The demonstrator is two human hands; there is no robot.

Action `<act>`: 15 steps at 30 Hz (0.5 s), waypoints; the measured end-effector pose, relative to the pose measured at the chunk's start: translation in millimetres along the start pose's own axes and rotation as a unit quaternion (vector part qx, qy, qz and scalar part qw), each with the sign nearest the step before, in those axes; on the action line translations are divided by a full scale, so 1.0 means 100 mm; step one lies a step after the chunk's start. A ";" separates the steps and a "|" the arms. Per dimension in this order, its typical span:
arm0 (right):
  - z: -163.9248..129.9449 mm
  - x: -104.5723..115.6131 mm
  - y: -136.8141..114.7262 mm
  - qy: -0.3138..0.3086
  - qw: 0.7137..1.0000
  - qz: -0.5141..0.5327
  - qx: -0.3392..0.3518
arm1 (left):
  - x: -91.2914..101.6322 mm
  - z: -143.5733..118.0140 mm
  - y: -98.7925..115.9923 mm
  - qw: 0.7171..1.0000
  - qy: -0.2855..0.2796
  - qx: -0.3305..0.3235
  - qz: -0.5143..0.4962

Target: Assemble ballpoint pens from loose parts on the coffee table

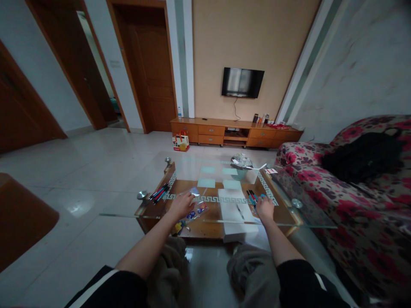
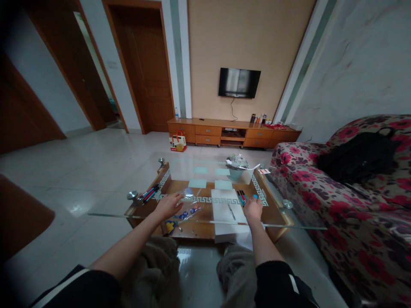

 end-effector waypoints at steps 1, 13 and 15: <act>-0.03 0.07 -0.02 0.012 1.000 -0.005 -0.014 | 0.05 -0.02 -0.05 1.000 0.008 0.015 -0.001; -0.58 0.50 -0.61 0.127 0.971 0.186 0.073 | 0.28 -0.29 -0.71 0.970 0.019 0.241 0.021; -0.68 0.51 -0.79 0.130 0.957 0.244 0.092 | 0.28 -0.36 -0.86 0.962 0.017 0.272 0.013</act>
Point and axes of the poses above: each hand's wrist, its own z-axis towards the middle knuckle, its own x-axis out of the back of the hand, y = z × x, the point moved 4 cm from there along z, towards the middle knuckle, and after that the axes turned 14 degrees about y, right-handed, at the moved point
